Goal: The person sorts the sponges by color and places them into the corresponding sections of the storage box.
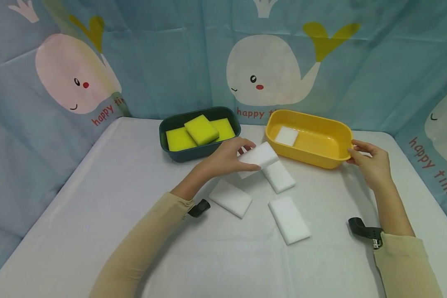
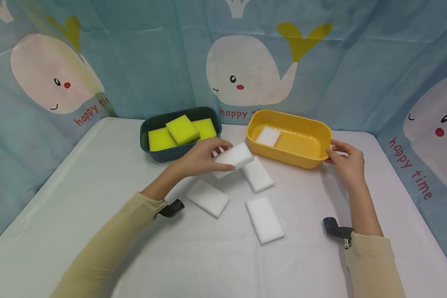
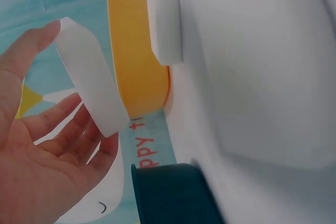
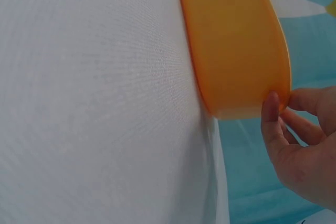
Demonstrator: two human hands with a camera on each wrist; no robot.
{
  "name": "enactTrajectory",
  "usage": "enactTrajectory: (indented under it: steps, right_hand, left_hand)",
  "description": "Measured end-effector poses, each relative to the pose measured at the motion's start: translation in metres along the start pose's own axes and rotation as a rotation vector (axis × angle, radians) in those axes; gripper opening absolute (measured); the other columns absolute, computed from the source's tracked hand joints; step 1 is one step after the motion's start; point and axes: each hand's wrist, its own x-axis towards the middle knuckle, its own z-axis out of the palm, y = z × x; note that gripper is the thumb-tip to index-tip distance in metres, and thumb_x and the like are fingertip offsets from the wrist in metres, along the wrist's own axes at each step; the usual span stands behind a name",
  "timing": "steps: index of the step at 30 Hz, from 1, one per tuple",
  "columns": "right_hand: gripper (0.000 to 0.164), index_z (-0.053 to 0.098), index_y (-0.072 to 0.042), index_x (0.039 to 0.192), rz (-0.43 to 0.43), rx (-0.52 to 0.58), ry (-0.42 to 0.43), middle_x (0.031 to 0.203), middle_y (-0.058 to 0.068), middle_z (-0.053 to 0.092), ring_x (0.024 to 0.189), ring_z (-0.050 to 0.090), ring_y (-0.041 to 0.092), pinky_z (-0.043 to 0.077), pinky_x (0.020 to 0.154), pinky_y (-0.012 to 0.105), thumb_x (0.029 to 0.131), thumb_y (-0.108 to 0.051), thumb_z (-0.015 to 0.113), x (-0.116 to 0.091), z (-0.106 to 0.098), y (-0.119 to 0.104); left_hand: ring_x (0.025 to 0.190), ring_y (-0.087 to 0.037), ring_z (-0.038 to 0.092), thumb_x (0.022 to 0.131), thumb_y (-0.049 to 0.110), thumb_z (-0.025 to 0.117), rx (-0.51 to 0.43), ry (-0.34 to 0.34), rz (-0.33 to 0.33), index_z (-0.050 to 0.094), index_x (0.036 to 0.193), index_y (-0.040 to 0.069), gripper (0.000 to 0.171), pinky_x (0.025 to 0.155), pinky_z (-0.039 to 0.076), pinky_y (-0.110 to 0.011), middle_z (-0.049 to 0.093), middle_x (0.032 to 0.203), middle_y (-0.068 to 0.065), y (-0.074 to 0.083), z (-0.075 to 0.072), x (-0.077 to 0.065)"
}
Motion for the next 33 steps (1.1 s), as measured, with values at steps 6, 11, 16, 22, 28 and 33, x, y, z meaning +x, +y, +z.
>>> enactTrajectory:
  steps: [6, 11, 16, 22, 28, 33]
  right_hand:
    - [0.057, 0.040, 0.000, 0.160, 0.001, -0.002, 0.002, 0.110, -0.011, 0.046, 0.078, 0.060, -0.009, 0.055, 0.076, 0.007, 0.110, -0.020, 0.057, 0.002, 0.000, 0.001]
    - [0.057, 0.041, 0.000, 0.160, -0.005, -0.007, 0.001, 0.112, -0.010, 0.046, 0.078, 0.059, -0.010, 0.055, 0.075, 0.007, 0.110, -0.021, 0.057, 0.002, 0.000, 0.002]
    - [0.057, 0.041, 0.000, 0.160, -0.011, -0.012, 0.000, 0.112, -0.010, 0.046, 0.079, 0.059, -0.009, 0.055, 0.077, 0.007, 0.110, -0.021, 0.057, 0.001, 0.000, 0.002]
    - [0.057, 0.040, 0.001, 0.160, -0.013, -0.005, -0.001, 0.111, -0.010, 0.046, 0.077, 0.060, -0.010, 0.055, 0.075, 0.007, 0.110, -0.020, 0.057, 0.003, -0.001, 0.003]
    - [0.056, 0.040, 0.003, 0.159, -0.029, 0.011, -0.003, 0.109, -0.009, 0.046, 0.076, 0.060, -0.010, 0.055, 0.074, 0.007, 0.109, -0.017, 0.057, 0.003, 0.000, 0.004]
    - [0.057, 0.040, 0.002, 0.160, -0.029, 0.002, -0.008, 0.111, -0.010, 0.046, 0.080, 0.059, -0.009, 0.054, 0.075, 0.006, 0.110, -0.019, 0.057, 0.001, -0.001, 0.003]
  left_hand:
    - [0.115, -0.024, 0.058, 0.087, 0.033, 0.089, -0.004, -0.011, 0.012, 0.064, 0.141, 0.005, 0.066, 0.094, 0.055, -0.029, 0.065, 0.133, -0.010, 0.003, 0.008, 0.013]
    - [0.116, -0.024, 0.057, 0.088, 0.034, 0.088, 0.002, -0.020, 0.010, 0.064, 0.142, 0.006, 0.065, 0.096, 0.054, -0.029, 0.064, 0.133, -0.010, 0.005, 0.016, 0.020]
    - [0.119, -0.024, 0.055, 0.089, 0.030, 0.086, -0.004, -0.042, 0.014, 0.061, 0.146, 0.006, 0.066, 0.098, 0.053, -0.030, 0.061, 0.134, -0.011, 0.007, 0.023, 0.027]
    - [0.121, -0.022, 0.055, 0.089, 0.024, 0.083, -0.027, -0.079, 0.030, 0.058, 0.148, 0.007, 0.067, 0.099, 0.052, -0.030, 0.059, 0.134, -0.010, 0.011, 0.029, 0.033]
    - [0.123, -0.022, 0.052, 0.089, 0.025, 0.082, -0.015, -0.065, 0.022, 0.058, 0.145, 0.005, 0.064, 0.104, 0.050, -0.030, 0.056, 0.137, -0.011, 0.019, 0.032, 0.040]
    - [0.124, -0.022, 0.052, 0.090, 0.026, 0.082, -0.018, -0.052, 0.040, 0.057, 0.145, 0.005, 0.063, 0.107, 0.049, -0.028, 0.057, 0.140, -0.011, 0.025, 0.034, 0.051]
